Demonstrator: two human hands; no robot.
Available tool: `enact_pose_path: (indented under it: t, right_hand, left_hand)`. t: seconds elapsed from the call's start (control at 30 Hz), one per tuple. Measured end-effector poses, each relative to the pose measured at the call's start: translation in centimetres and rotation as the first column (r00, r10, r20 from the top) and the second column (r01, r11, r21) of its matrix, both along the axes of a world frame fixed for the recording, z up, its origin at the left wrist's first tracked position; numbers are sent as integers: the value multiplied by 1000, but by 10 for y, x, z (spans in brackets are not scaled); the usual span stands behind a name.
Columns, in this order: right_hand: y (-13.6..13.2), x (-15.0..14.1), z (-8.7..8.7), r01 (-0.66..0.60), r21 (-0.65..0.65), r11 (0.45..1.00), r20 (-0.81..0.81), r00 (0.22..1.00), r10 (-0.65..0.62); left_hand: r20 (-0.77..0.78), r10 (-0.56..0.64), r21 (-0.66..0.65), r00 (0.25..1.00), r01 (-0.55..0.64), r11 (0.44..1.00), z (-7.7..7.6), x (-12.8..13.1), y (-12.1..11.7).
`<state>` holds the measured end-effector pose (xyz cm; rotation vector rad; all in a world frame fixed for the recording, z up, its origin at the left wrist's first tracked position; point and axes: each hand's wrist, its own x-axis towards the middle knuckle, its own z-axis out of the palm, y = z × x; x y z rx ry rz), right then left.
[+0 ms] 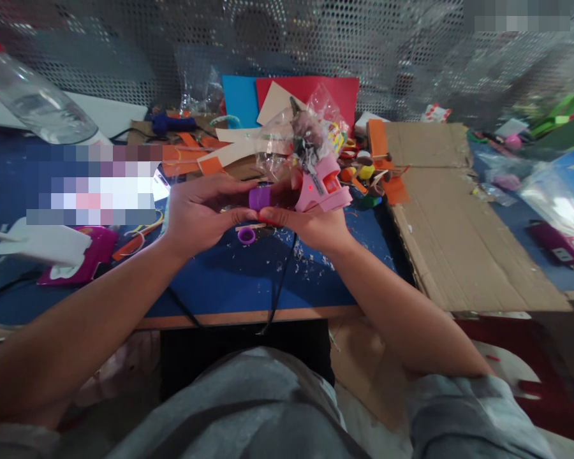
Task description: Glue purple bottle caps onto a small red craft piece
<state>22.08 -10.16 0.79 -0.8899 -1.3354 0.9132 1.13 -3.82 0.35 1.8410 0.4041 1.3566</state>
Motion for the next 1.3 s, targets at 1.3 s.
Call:
enact_pose_path:
  t: [1.3]
  right_hand:
    - [-6, -8, 16, 32, -66, 997, 94, 995, -25]
  left_hand:
    - [19, 30, 262, 999, -34, 964, 5, -1, 1]
